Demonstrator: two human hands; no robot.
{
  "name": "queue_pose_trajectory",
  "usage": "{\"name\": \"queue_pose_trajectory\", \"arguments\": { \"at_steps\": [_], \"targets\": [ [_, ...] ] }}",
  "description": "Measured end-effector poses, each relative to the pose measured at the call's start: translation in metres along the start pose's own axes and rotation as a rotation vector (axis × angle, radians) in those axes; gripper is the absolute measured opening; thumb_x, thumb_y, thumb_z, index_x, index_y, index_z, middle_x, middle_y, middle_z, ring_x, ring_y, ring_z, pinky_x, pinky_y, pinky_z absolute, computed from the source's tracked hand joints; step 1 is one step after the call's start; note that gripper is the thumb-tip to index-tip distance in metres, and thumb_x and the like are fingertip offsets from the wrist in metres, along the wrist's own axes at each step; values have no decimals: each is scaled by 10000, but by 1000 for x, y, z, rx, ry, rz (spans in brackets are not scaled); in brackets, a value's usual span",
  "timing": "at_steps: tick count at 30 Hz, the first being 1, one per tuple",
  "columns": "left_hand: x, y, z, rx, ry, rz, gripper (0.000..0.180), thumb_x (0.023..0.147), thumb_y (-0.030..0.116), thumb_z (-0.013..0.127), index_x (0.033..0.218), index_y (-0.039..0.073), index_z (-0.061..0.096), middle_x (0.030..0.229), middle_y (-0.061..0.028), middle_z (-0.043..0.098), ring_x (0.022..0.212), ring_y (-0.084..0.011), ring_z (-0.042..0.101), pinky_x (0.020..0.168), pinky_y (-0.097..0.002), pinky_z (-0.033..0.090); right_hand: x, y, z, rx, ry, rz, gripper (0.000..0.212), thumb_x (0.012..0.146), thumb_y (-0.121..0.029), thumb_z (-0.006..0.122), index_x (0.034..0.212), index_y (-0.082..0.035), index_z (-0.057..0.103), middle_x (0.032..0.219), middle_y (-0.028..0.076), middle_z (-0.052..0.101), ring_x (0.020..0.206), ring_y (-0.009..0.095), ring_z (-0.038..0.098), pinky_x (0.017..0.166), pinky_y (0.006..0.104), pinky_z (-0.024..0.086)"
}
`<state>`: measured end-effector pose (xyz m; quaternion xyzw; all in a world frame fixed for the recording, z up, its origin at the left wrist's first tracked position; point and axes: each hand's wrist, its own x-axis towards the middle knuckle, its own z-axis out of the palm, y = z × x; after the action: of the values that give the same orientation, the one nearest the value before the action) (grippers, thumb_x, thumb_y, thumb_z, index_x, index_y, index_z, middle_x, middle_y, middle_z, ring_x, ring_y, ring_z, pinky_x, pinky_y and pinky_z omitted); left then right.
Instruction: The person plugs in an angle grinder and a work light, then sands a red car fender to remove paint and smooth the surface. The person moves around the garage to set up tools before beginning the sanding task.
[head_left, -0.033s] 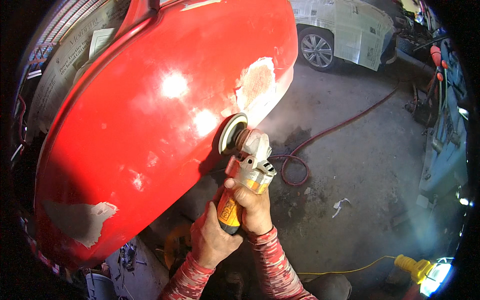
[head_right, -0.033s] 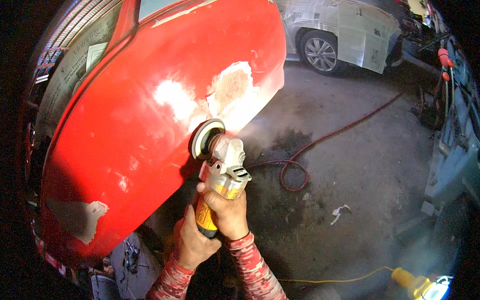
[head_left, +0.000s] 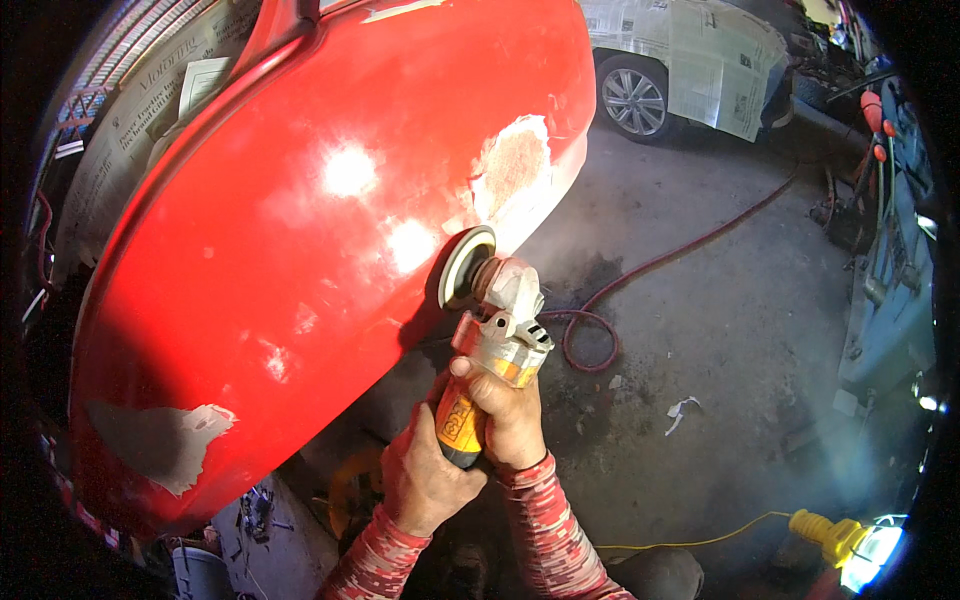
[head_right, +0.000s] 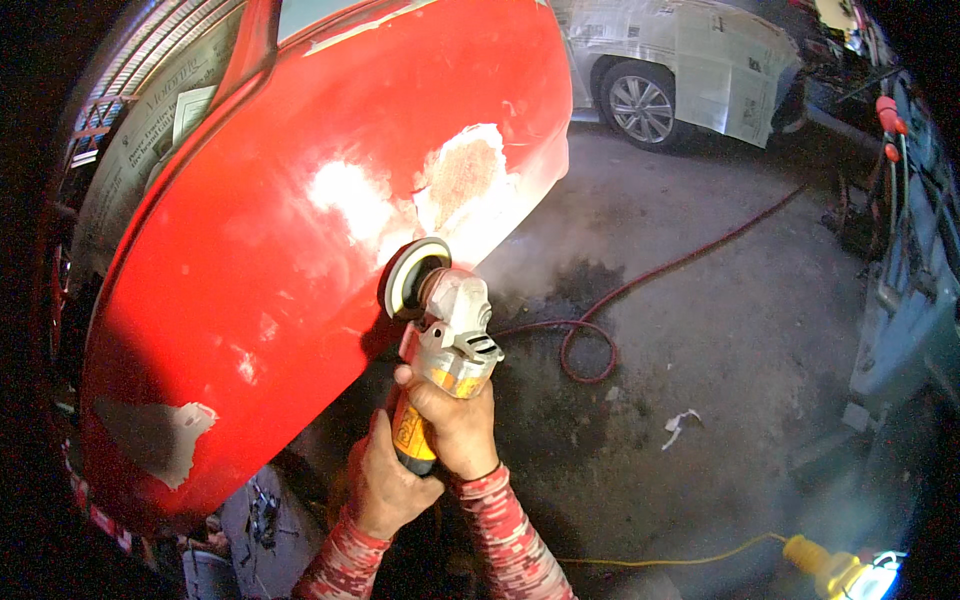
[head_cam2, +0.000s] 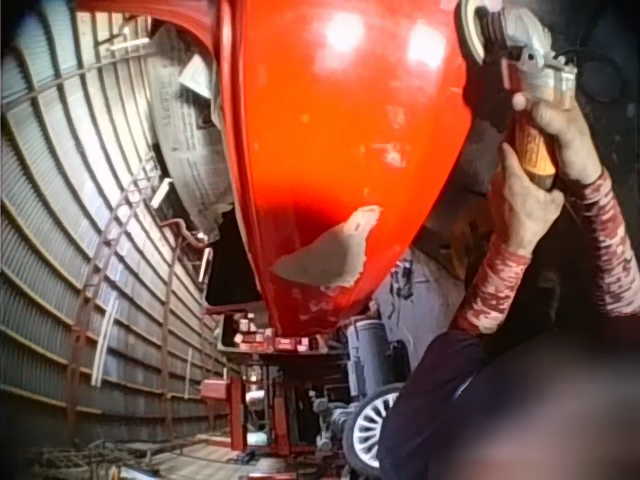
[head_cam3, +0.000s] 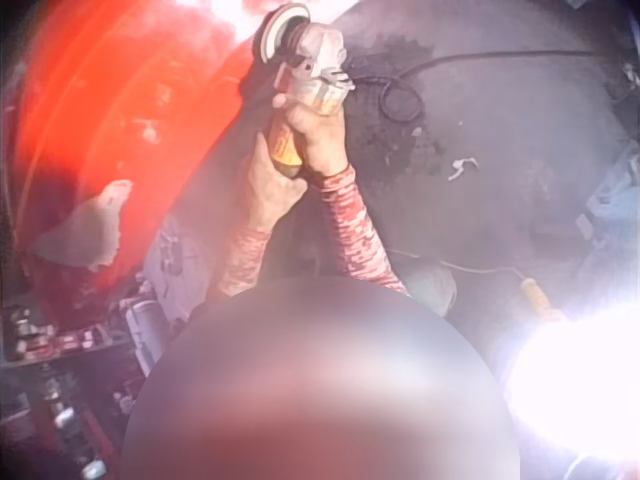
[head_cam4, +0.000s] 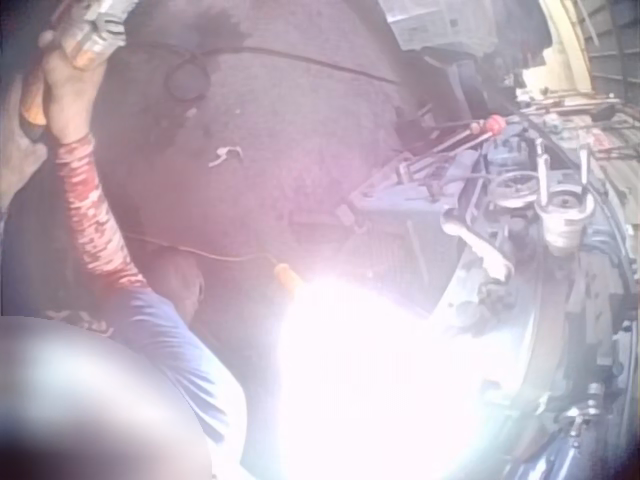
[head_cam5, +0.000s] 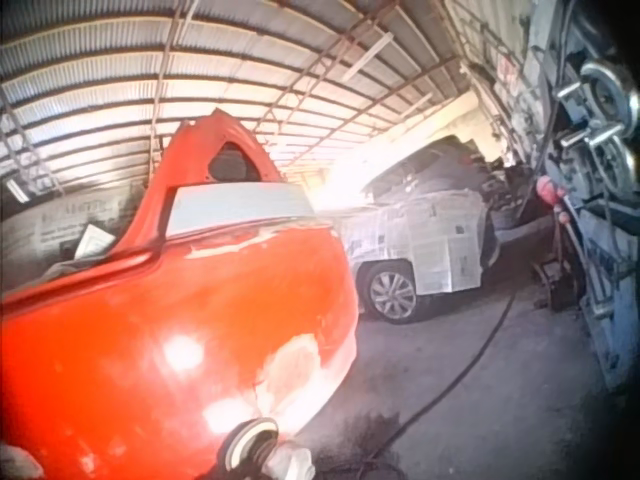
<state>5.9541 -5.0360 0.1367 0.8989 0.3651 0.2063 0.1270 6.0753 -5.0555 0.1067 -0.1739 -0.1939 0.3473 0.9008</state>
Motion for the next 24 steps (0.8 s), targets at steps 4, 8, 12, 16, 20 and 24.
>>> {"name": "queue_pose_trajectory", "arguments": {
  "at_steps": [4, 8, 12, 16, 20, 24],
  "targets": [
    [-2, -3, -1, -19, 37, 90, 755, 580, 160, 808, 1208, -85, 467, 930, -305, 654, 902, -524, 641, 752, -530, 537, -3, 4, 3, 7, -9, 13, 353, 848, -49, 761, 1176, -20, 632, 1035, 10, 675, 884, 123, 634, 793, 309, 527],
    [1, -8, -3, -12, -8, 60, 768, 581, 168, 813, 1213, -80, 454, 921, -306, 656, 889, -523, 645, 745, -532, 540, 0, 9, 6, 30, 44, 15, 328, 846, -46, 756, 1151, -22, 638, 1006, 11, 679, 856, 123, 638, 773, 312, 532],
    [3, -14, -1, -13, -7, 57, 754, 581, 166, 813, 1203, -68, 459, 899, -300, 659, 874, -522, 648, 735, -529, 541, 1, 14, 2, -10, 47, -51, 321, 843, -48, 760, 1139, -20, 641, 1003, 17, 682, 855, 124, 640, 771, 311, 533],
    [4, -18, -3, -44, 1, 103, 748, 587, 152, 817, 1219, -47, 470, 934, -289, 665, 901, -505, 656, 751, -515, 547, -1, 22, 3, -14, 34, -9, 344, 847, -62, 771, 1159, -22, 632, 1036, 16, 677, 884, 126, 636, 791, 310, 529],
    [4, -19, -5, -38, -21, 79, 756, 605, 128, 824, 1266, -17, 487, 1004, -264, 678, 955, -461, 676, 781, -473, 563, 0, 23, 4, 14, 47, -41, 368, 849, -75, 786, 1175, -26, 620, 1041, 8, 664, 901, 122, 627, 803, 307, 525],
    [4, -20, -3, -3, -34, 61, 778, 601, 131, 834, 1277, -34, 487, 1016, -265, 682, 972, -453, 682, 795, -460, 567, 1, 22, 1, 20, 14, -16, 373, 847, -45, 776, 1182, -34, 612, 1023, 7, 663, 879, 122, 628, 786, 310, 528]
  ]
}}
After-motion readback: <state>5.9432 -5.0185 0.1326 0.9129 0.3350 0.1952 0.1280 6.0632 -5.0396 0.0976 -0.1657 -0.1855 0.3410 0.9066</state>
